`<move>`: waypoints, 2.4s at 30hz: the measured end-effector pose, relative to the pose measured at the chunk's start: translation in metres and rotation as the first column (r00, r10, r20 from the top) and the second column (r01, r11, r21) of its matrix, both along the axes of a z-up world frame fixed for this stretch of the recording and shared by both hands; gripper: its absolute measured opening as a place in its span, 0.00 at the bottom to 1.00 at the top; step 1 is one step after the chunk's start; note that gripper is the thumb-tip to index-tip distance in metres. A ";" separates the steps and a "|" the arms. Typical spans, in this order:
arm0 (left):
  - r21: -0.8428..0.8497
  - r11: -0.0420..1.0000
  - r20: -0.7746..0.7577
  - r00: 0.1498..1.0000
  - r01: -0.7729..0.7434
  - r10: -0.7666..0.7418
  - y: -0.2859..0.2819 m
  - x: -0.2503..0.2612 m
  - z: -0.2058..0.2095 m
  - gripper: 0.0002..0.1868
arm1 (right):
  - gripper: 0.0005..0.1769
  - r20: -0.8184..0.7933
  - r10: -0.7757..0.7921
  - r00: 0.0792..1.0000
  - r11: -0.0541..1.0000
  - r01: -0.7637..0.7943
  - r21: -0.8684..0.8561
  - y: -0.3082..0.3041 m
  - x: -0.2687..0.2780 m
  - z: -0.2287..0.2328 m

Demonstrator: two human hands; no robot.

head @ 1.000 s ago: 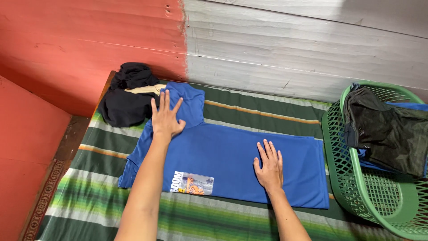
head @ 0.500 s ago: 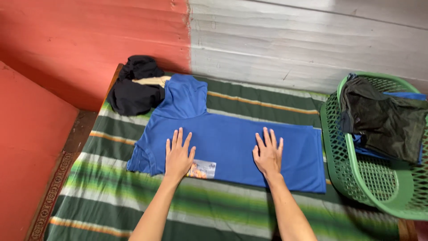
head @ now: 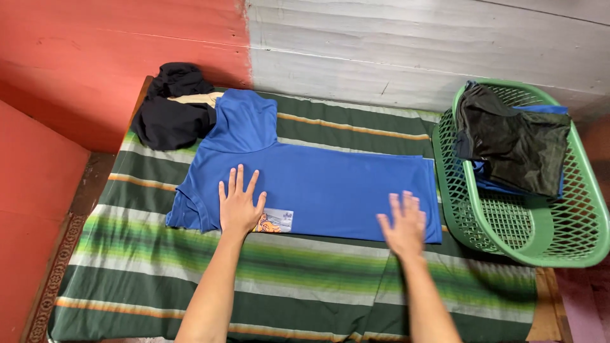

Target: Folding a blue t-shirt on a flat surface.

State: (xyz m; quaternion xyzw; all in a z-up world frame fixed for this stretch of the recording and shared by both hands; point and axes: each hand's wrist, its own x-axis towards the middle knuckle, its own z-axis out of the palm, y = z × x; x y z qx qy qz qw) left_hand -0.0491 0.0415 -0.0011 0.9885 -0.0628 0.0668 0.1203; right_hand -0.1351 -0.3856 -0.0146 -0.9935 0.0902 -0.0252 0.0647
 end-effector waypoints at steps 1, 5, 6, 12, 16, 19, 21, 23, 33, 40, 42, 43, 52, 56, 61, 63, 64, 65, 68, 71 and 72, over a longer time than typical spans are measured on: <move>0.000 1.000 0.002 1.000 0.005 -0.005 -0.001 0.000 -0.001 0.35 | 0.44 0.002 -0.005 1.000 1.000 0.005 0.000 -0.014 -0.003 -0.006; -0.021 1.000 0.021 1.000 -0.018 0.019 -0.001 -0.001 -0.005 0.35 | 0.44 0.003 -0.077 0.997 0.997 0.077 0.017 -0.008 0.006 -0.012; -0.029 0.999 0.021 0.999 -0.028 0.028 -0.002 -0.002 -0.007 0.35 | 0.43 0.014 -0.055 0.998 0.998 0.055 -0.020 0.007 0.012 -0.008; -0.045 0.999 0.026 0.999 -0.019 0.020 -0.001 -0.003 -0.004 0.35 | 0.44 0.067 0.348 0.935 0.912 -0.354 0.206 0.165 0.031 0.013; -0.027 0.999 0.034 0.999 -0.018 0.019 -0.001 -0.002 -0.003 0.35 | 0.48 -0.018 0.325 0.946 0.939 -0.320 0.127 0.120 0.019 0.028; -0.040 0.999 0.009 1.000 -0.020 0.020 -0.003 -0.004 0.003 0.35 | 0.52 0.013 0.154 0.988 0.988 -0.154 0.002 0.032 0.004 0.014; -0.031 0.999 0.019 0.999 -0.026 0.027 -0.002 -0.004 0.001 0.34 | 0.54 -0.007 0.017 1.000 0.999 -0.017 -0.027 -0.018 -0.004 0.001; -0.027 0.999 0.016 0.999 -0.028 0.029 -0.003 -0.005 0.002 0.35 | 0.53 0.018 -0.013 1.000 1.000 0.012 0.015 -0.027 -0.003 -0.010; -0.021 0.999 0.018 0.999 -0.027 0.027 -0.002 -0.004 0.004 0.35 | 0.44 0.045 0.428 0.903 0.881 -0.428 0.201 0.185 0.033 0.032; -0.058 0.998 0.015 1.000 -0.023 0.024 0.000 -0.003 0.000 0.35 | 0.44 -0.005 0.089 0.996 0.995 -0.089 0.053 0.028 0.022 0.005; -0.024 0.999 0.031 0.999 0.022 -0.021 0.002 -0.001 -0.005 0.36 | 0.44 0.044 -0.041 0.998 0.998 0.039 0.045 -0.038 0.021 -0.028; -0.025 0.999 0.034 0.999 0.022 -0.021 0.007 0.000 -0.002 0.36 | 0.44 0.047 -0.041 0.998 0.998 0.039 0.045 -0.041 0.024 -0.034; -0.259 0.955 -0.051 0.990 -0.142 0.133 -0.039 0.036 -0.012 0.29 | 0.35 0.161 0.323 0.932 0.912 -0.352 0.208 0.132 0.091 0.007; -0.113 0.993 0.064 0.998 0.025 -0.018 -0.054 0.028 -0.001 0.31 | 0.35 0.146 0.431 0.891 0.867 -0.453 0.209 0.150 0.103 0.007; -0.133 0.991 0.032 0.999 0.005 -0.001 -0.055 0.025 0.010 0.31 | 0.39 0.048 0.212 0.976 0.974 -0.215 0.076 0.040 0.094 0.008; -0.115 0.993 0.027 1.000 -0.002 0.005 -0.056 0.026 0.011 0.32 | 0.39 0.075 0.030 0.997 0.999 -0.027 -0.045 -0.031 0.094 -0.018; -0.116 0.993 0.022 1.000 0.002 0.001 -0.056 0.026 0.011 0.32 | 0.39 0.070 0.026 0.997 0.999 -0.023 -0.046 -0.043 0.092 -0.022; -0.121 0.993 0.025 1.000 -0.003 0.006 -0.057 0.026 0.011 0.31 | 0.40 0.057 -0.045 0.997 0.999 0.045 -0.003 -0.055 0.090 -0.026; -0.117 0.993 0.032 0.999 -0.009 0.012 -0.057 0.027 0.007 0.31 | 0.41 0.068 -0.114 0.991 0.993 0.110 0.052 -0.046 0.096 -0.031; -0.113 0.994 0.030 0.999 -0.014 0.018 -0.059 0.027 0.010 0.31 | 0.40 0.109 0.039 0.993 0.987 -0.055 0.152 0.033 0.105 -0.005; -0.117 0.993 0.027 0.999 -0.015 0.018 -0.058 0.026 0.013 0.31 | 0.39 0.139 0.182 0.973 0.949 -0.211 0.234 0.069 0.106 0.008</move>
